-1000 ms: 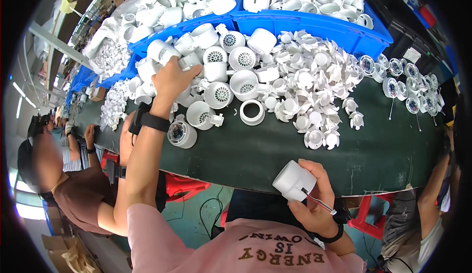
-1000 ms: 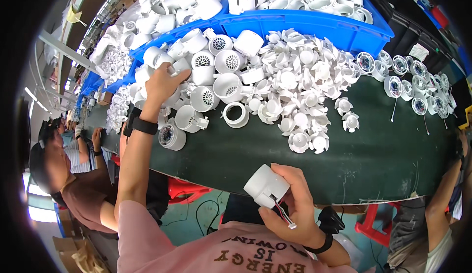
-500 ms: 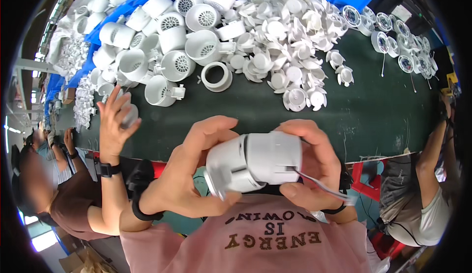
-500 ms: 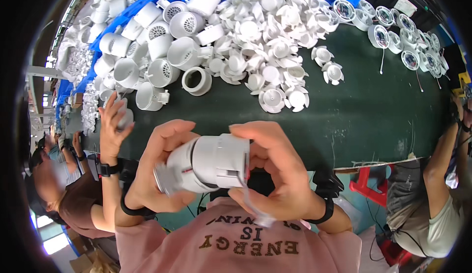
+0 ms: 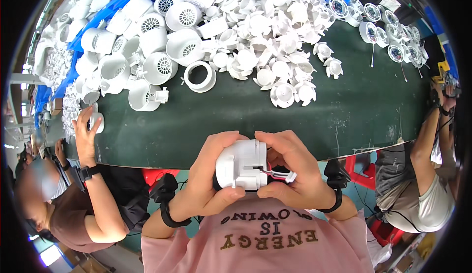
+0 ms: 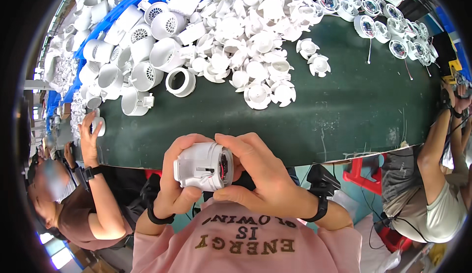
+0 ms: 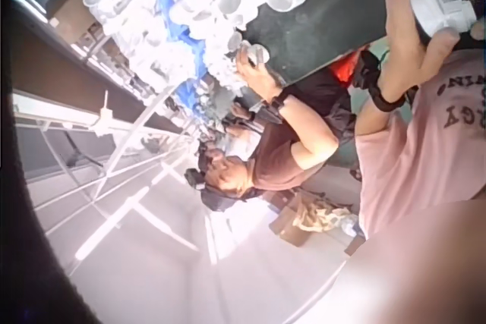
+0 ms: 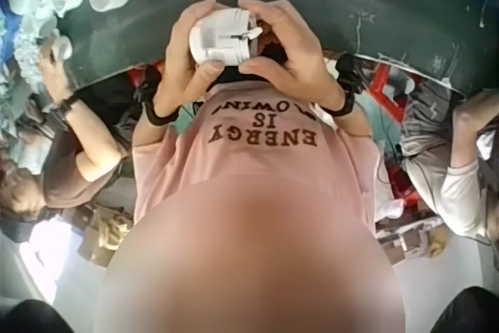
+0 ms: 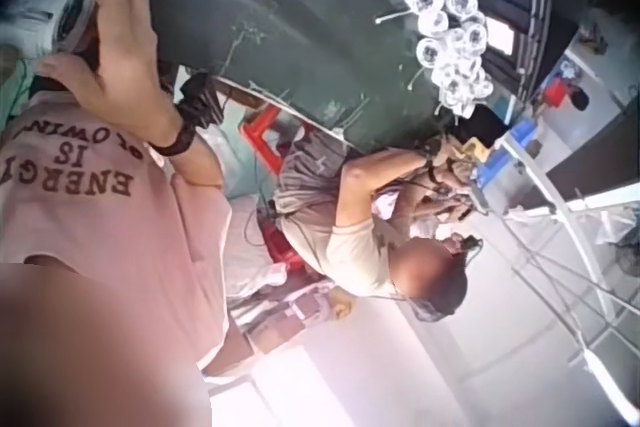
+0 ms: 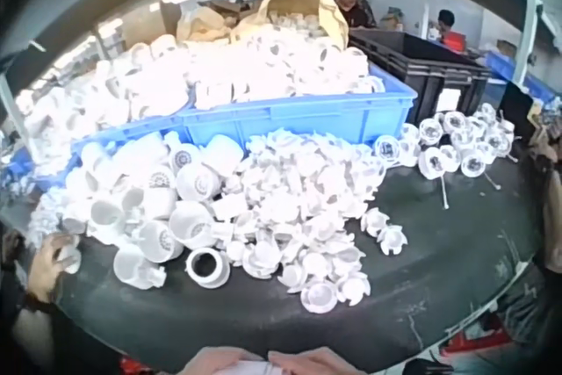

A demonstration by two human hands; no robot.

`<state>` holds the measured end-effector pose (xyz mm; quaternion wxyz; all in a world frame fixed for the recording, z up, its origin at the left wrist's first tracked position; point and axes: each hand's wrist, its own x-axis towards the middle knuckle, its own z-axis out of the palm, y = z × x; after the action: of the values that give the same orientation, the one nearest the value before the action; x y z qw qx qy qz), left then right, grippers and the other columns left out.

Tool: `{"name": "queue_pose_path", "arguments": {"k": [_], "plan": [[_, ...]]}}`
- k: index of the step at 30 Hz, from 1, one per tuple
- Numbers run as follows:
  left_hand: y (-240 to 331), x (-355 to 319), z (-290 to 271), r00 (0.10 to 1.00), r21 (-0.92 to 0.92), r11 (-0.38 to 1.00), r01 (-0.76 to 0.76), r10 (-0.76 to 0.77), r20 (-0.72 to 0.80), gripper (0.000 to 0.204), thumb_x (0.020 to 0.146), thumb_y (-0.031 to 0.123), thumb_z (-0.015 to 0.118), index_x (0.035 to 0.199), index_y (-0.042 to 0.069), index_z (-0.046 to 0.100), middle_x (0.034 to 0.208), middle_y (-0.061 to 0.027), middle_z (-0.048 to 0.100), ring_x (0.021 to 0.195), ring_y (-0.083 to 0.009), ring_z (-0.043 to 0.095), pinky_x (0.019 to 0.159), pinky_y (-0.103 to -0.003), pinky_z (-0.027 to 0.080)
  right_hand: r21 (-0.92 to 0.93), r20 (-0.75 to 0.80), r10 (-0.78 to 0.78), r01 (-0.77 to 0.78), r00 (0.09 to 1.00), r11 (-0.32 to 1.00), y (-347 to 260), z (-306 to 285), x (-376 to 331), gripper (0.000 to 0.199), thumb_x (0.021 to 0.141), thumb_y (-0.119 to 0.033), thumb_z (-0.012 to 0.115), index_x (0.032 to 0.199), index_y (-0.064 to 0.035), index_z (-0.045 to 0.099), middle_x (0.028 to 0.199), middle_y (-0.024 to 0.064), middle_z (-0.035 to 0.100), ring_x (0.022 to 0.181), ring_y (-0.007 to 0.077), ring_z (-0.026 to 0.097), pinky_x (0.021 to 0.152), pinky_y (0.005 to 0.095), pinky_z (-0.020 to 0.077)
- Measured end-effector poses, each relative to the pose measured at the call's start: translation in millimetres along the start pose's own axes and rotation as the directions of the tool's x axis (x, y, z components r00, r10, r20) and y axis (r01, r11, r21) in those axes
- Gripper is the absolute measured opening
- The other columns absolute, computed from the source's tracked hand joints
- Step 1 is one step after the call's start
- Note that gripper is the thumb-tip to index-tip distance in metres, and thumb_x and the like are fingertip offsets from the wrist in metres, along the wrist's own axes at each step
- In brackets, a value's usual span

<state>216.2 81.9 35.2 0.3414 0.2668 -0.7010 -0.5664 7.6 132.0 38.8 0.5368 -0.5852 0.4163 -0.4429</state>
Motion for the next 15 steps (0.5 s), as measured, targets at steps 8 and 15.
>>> {"name": "queue_pose_path", "arguments": {"k": [8, 15], "plan": [[6.3, 1.4, -3.2, 0.999, 0.076, 0.996, 0.041, -0.04, -0.016, 0.07, 0.092, 0.027, 0.058, 0.143, -0.007, 0.024, 0.131, -0.0251, 0.041, 0.114, -0.0305, 0.049, 0.095, -0.037, 0.041, -0.094, -0.159, -0.053, 0.038, 0.986, 0.995, 10.9, 14.5, 6.0, 0.079, 0.073, -0.018, 0.081, 0.136, 0.0044, 0.039, 0.109, 0.0124, 0.051, 0.093, 0.0195, 0.057, 0.08, 0.0304, 0.0492], [12.7, -1.6, -3.6, 0.986, -0.06, 0.986, 0.155, -0.158, -0.049, 0.063, 0.096, 0.02, 0.05, 0.146, -0.005, 0.02, 0.137, -0.0231, 0.036, 0.121, -0.028, 0.043, 0.099, -0.036, 0.037, -0.345, -0.156, -0.261, 0.195, 0.953, 0.918, 6.1, 17.1, 12.1, 0.075, 0.072, -0.025, 0.081, 0.13, 0.007, 0.045, 0.103, 0.0147, 0.055, 0.069, 0.0164, 0.059, 0.059, 0.0266, 0.0522]]}}
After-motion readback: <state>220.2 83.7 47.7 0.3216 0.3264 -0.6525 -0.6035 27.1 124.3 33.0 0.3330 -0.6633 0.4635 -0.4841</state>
